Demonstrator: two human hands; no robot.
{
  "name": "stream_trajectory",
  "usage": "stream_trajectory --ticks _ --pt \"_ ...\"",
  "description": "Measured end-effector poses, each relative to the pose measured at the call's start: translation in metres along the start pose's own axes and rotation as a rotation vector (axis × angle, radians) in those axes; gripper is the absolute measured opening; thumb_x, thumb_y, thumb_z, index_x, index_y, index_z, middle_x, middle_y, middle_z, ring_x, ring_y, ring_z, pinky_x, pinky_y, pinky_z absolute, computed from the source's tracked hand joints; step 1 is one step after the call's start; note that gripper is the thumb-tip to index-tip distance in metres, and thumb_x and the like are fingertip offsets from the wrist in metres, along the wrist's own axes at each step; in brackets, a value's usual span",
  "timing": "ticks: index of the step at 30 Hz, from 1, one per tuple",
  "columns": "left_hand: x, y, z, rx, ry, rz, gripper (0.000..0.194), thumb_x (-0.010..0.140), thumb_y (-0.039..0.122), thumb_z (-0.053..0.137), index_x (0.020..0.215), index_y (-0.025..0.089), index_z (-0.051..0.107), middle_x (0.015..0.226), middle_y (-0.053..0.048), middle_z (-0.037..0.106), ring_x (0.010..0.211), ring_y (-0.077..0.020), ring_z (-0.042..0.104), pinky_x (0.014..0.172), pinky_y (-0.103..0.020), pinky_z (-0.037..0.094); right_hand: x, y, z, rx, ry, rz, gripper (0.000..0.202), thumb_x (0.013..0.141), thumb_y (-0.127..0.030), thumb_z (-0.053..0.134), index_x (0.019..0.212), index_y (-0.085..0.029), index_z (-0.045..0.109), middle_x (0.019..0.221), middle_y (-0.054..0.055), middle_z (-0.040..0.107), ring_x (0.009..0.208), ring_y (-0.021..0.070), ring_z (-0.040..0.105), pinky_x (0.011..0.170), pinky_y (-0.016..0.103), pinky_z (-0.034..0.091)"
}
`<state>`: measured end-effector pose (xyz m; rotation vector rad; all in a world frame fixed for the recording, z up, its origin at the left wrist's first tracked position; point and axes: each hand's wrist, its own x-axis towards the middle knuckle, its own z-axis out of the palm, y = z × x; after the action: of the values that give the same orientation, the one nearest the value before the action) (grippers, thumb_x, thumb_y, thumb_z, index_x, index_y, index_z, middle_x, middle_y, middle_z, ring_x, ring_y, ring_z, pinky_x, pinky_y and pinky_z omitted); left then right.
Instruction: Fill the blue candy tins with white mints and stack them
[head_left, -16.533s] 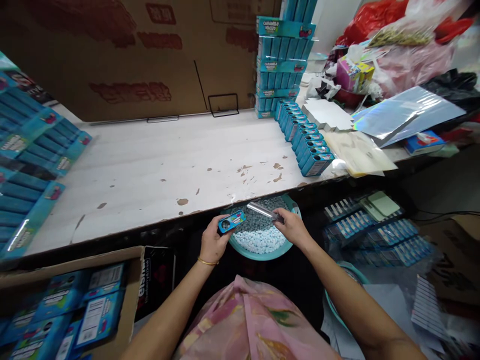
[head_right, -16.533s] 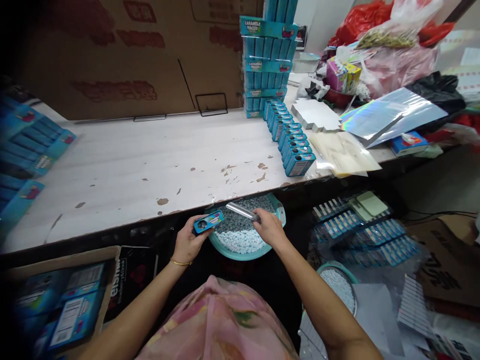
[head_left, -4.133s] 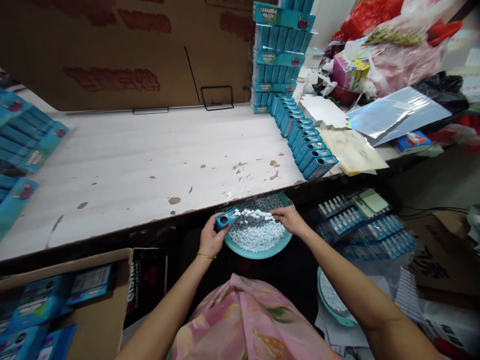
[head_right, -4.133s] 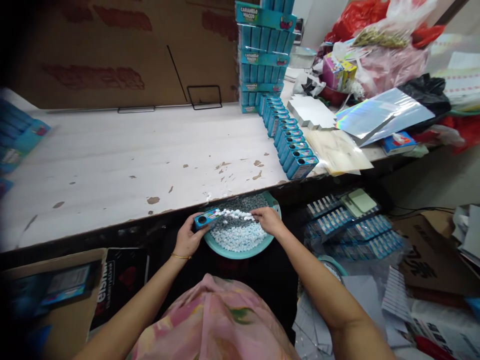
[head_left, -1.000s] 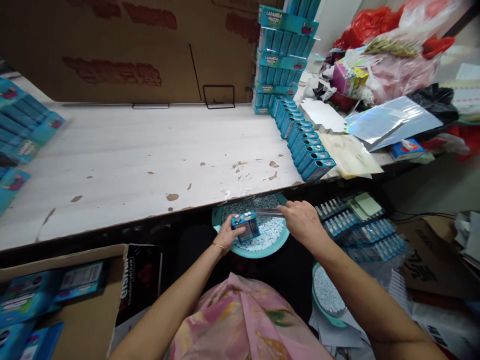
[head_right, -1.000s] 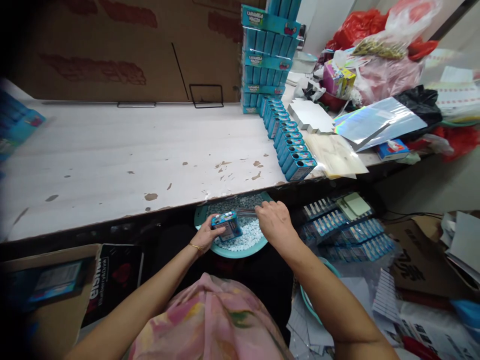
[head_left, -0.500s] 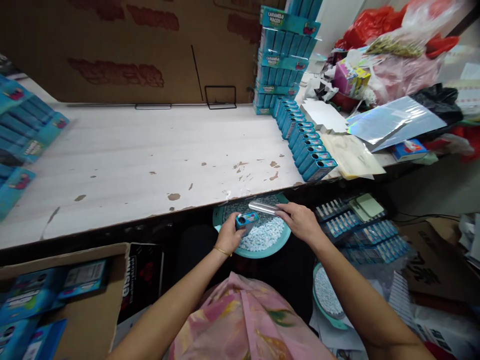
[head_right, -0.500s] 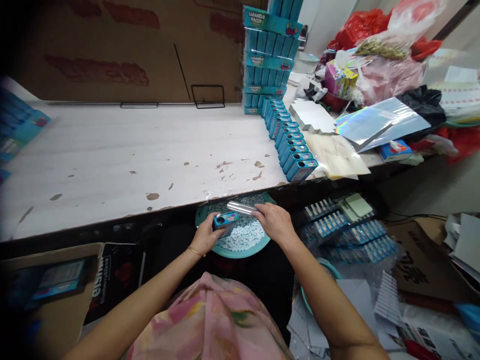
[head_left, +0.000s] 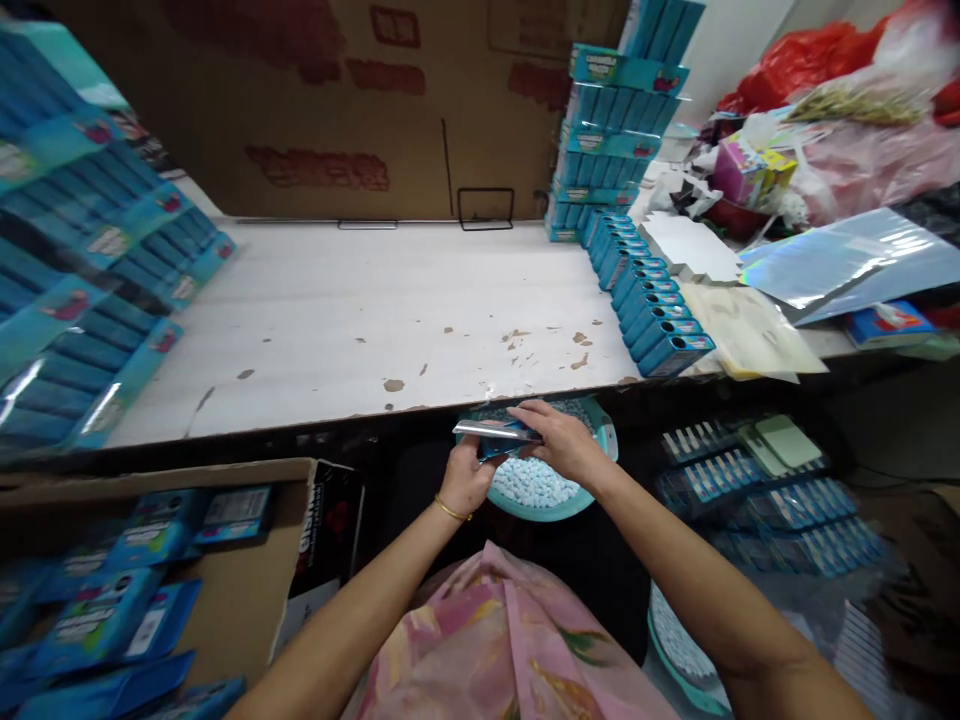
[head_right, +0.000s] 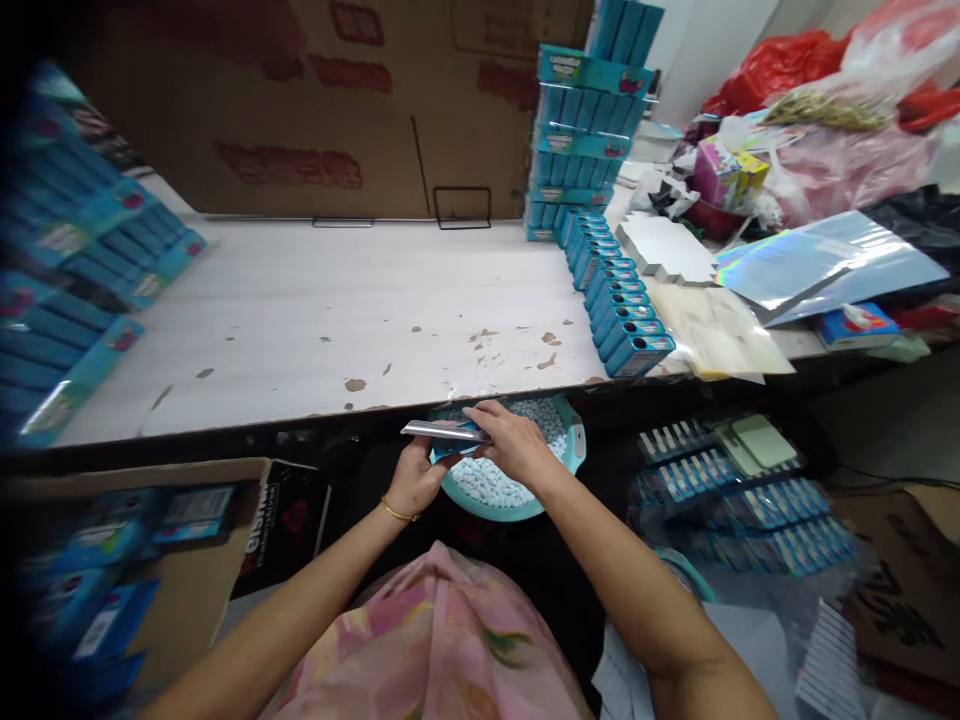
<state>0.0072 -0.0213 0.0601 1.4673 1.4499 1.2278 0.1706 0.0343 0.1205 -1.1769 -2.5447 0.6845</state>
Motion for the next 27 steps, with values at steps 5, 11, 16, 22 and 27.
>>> stream_trajectory --ticks 5,11,16,22,27 --pt "-0.005 -0.005 -0.007 -0.11 0.128 0.093 0.034 0.067 0.013 0.054 0.1 0.019 0.051 0.102 -0.005 0.059 0.095 -0.0176 0.055 0.085 -0.033 0.043 0.003 -0.001 -0.011 0.213 0.132 -0.079 0.051 0.066 -0.021 0.064 0.115 -0.026 0.051 0.11 0.003 0.053 0.099 0.016 0.052 0.085 0.027 0.041" --pt "-0.003 0.0 -0.006 0.05 0.105 0.144 0.041 0.066 0.006 0.047 0.104 0.02 0.05 0.104 -0.005 0.058 0.097 -0.0168 0.054 0.086 -0.033 0.042 -0.003 0.003 -0.01 0.319 0.22 -0.054 0.039 0.067 -0.021 0.064 0.105 -0.025 0.059 0.101 0.003 0.058 0.094 0.0155 0.054 0.082 0.027 0.042" --pt "-0.003 0.004 -0.009 0.366 0.045 0.308 0.049 0.062 0.0 0.042 0.106 0.02 0.05 0.105 -0.005 0.058 0.101 -0.0186 0.05 0.092 -0.039 0.035 -0.001 -0.003 -0.006 0.302 0.289 -0.039 0.036 0.068 -0.02 0.061 0.104 -0.026 0.06 0.104 0.003 0.058 0.096 0.0157 0.053 0.086 0.028 0.041" --pt "0.0 -0.001 -0.019 0.299 0.066 0.133 0.038 0.065 0.008 0.05 0.102 0.019 0.051 0.098 -0.006 0.059 0.092 -0.0194 0.053 0.083 -0.035 0.042 0.001 -0.008 -0.005 0.243 0.201 -0.024 0.041 0.067 -0.021 0.062 0.108 -0.024 0.058 0.109 0.003 0.057 0.102 0.0166 0.051 0.089 0.028 0.039" --pt "-0.013 0.026 -0.021 0.049 0.028 0.032 0.043 0.067 0.016 0.056 0.109 0.019 0.047 0.106 -0.007 0.056 0.097 -0.0199 0.053 0.086 -0.035 0.042 0.006 -0.029 -0.006 0.002 -0.027 -0.08 0.048 0.07 -0.019 0.056 0.117 -0.028 0.05 0.116 0.002 0.053 0.099 0.0188 0.053 0.084 0.03 0.043"
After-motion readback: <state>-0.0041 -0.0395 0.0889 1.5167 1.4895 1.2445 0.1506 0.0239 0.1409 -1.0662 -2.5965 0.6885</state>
